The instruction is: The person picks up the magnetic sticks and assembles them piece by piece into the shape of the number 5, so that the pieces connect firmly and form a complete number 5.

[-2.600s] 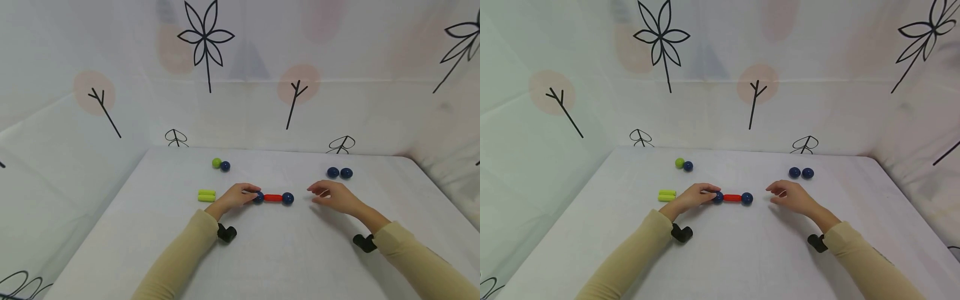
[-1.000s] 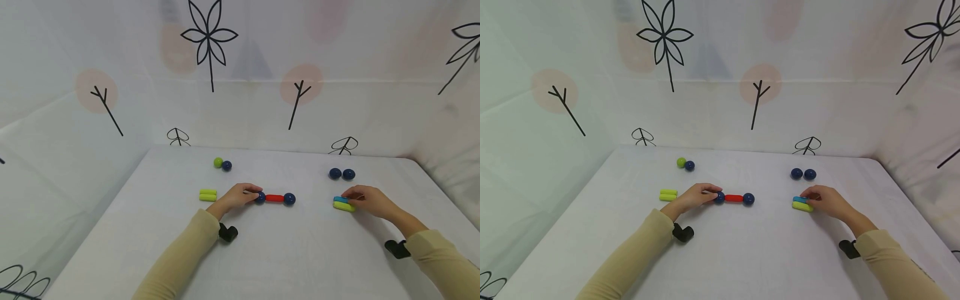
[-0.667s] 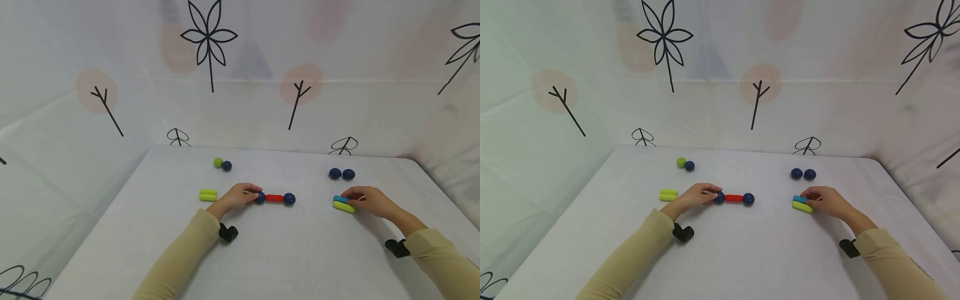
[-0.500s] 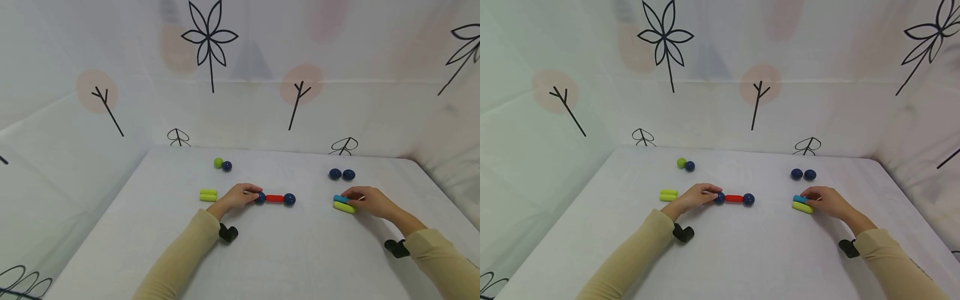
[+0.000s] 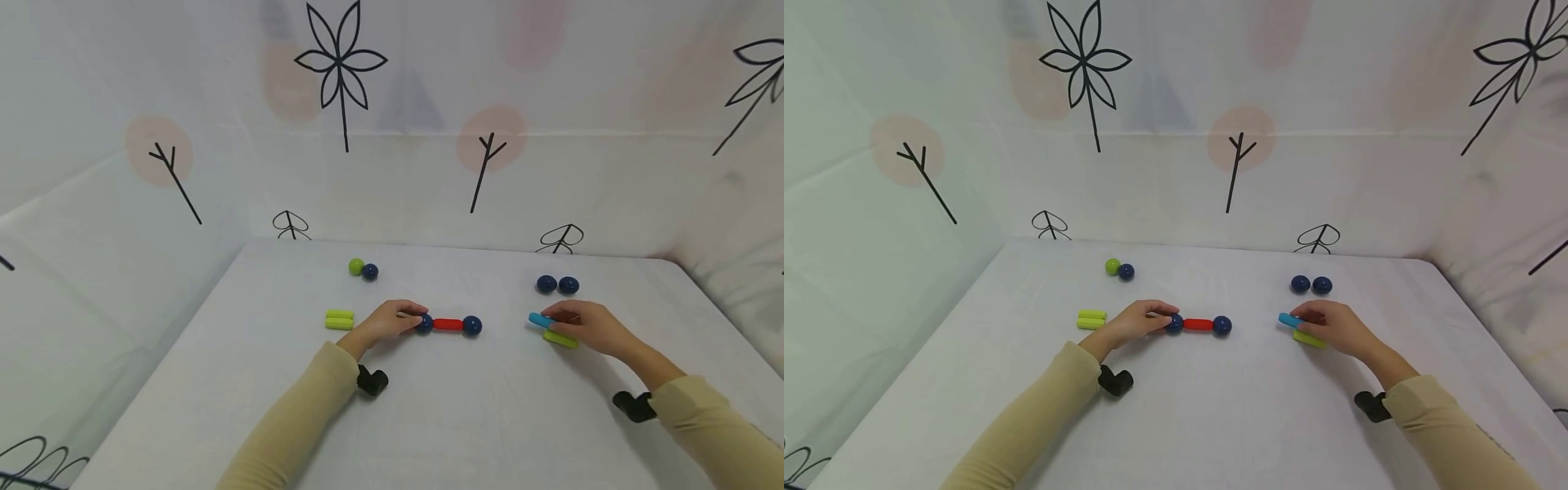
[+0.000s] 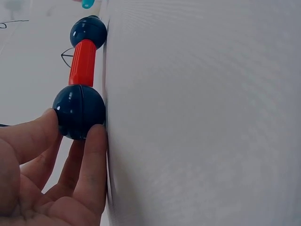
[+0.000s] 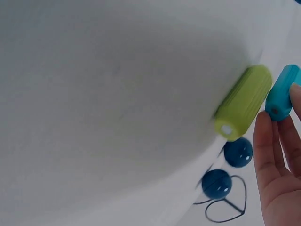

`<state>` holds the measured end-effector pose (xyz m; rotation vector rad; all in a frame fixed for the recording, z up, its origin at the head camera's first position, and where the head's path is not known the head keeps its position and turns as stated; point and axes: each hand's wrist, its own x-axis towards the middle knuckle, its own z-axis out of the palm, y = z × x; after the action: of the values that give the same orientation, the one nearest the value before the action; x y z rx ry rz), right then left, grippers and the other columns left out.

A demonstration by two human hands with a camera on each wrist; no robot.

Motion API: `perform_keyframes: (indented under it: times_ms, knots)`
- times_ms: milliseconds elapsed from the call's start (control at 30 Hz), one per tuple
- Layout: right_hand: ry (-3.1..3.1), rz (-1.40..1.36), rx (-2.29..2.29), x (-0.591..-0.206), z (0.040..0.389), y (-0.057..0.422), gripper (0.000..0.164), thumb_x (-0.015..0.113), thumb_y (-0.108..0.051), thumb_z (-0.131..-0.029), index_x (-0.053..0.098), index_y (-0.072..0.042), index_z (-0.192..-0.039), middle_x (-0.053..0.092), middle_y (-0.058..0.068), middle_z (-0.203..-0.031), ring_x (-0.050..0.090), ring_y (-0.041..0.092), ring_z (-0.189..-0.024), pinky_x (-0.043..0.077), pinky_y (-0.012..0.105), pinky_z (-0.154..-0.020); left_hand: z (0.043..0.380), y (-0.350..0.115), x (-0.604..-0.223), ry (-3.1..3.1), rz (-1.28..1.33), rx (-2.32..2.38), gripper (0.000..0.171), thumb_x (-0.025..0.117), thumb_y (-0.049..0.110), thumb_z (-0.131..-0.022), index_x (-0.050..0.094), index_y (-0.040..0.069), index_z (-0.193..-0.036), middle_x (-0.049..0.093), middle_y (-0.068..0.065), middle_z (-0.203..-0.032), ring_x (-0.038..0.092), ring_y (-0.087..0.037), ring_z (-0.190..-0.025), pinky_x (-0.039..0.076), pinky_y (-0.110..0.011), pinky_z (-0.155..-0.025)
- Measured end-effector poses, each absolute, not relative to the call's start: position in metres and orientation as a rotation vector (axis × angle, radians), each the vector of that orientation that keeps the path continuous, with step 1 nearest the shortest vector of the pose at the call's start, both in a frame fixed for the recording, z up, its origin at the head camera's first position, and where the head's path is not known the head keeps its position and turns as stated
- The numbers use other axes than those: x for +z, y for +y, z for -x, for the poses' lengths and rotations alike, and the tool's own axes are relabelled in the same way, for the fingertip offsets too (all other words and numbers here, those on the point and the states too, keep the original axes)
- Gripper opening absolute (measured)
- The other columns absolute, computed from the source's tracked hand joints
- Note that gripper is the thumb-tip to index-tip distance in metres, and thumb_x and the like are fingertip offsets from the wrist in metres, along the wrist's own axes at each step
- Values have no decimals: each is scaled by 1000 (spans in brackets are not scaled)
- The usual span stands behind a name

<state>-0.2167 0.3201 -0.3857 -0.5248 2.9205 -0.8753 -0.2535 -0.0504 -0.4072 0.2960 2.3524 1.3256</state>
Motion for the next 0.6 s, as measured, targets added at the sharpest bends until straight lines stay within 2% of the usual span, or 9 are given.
perform_keyframes:
  times_ms: [333,600]
  knots:
    - [2919,517,-977,-385,214,299,24,66,-9,-86,65,-2,-109,65,11,-101,61,25,-89,50,25,-72,253,-50,-407,2360,-295,1319,25,59,22,-93,64,20,-117,59,3,-113,54,-16,-100,45,-32,-88]
    - [2829,408,-1105,-386,210,280,30,64,-15,-88,62,0,-114,64,14,-106,59,27,-93,51,34,-75,253,-50,-408,2352,-291,1339,25,59,21,-93,65,21,-117,58,3,-113,54,-16,-99,46,-31,-87]
